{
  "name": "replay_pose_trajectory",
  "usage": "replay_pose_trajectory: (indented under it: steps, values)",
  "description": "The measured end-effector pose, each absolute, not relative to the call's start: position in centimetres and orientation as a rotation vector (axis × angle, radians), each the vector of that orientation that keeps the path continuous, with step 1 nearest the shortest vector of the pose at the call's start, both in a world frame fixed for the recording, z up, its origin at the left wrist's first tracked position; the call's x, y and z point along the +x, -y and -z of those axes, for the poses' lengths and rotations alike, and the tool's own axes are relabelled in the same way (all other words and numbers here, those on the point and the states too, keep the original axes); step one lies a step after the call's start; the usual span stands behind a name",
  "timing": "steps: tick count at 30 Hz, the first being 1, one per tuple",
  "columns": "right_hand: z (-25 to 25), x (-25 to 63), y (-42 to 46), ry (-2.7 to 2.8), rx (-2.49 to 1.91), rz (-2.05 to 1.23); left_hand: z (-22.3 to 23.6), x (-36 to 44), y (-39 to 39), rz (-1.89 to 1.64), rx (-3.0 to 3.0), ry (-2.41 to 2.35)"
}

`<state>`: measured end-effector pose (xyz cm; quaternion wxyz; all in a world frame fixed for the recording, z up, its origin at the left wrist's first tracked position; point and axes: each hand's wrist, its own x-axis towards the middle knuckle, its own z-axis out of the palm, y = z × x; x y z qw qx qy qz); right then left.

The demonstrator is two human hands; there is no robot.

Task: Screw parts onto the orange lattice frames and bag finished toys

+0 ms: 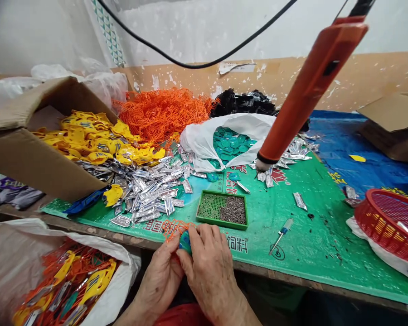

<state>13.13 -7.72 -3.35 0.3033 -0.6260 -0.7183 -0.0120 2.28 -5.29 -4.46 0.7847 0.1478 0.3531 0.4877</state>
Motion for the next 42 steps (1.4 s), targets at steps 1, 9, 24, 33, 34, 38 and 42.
replay_pose_trajectory:
  steps: [1,9,24,33,34,38,42]
  values:
    - [3.3,13.1,7.8,1.905,-1.668,0.04,4.5,2.3,5.3,-1.058,0.322,-0.765]
    - [2.8,13.1,7.9,1.917,-1.692,0.125,4.4,2.3,5.3,-1.051,0.344,-0.78]
    - [2.0,15.2,8.0,1.733,-1.457,-0.324,3.8,2.5,5.6,-1.024,0.296,-0.693]
    - [2.5,15.3,8.3,1.673,-1.496,-0.178,3.4,2.6,5.8,-0.993,0.279,-0.689]
    - [2.6,15.0,8.3,1.683,-1.491,-0.169,3.5,2.6,5.8,-1.001,0.278,-0.689]
    - [2.8,14.1,7.9,1.69,-1.499,-0.151,3.9,2.5,5.7,-1.016,0.29,-0.677]
    - [3.0,13.8,7.8,1.642,-1.533,-0.228,4.1,2.4,5.8,-1.006,0.311,-0.662]
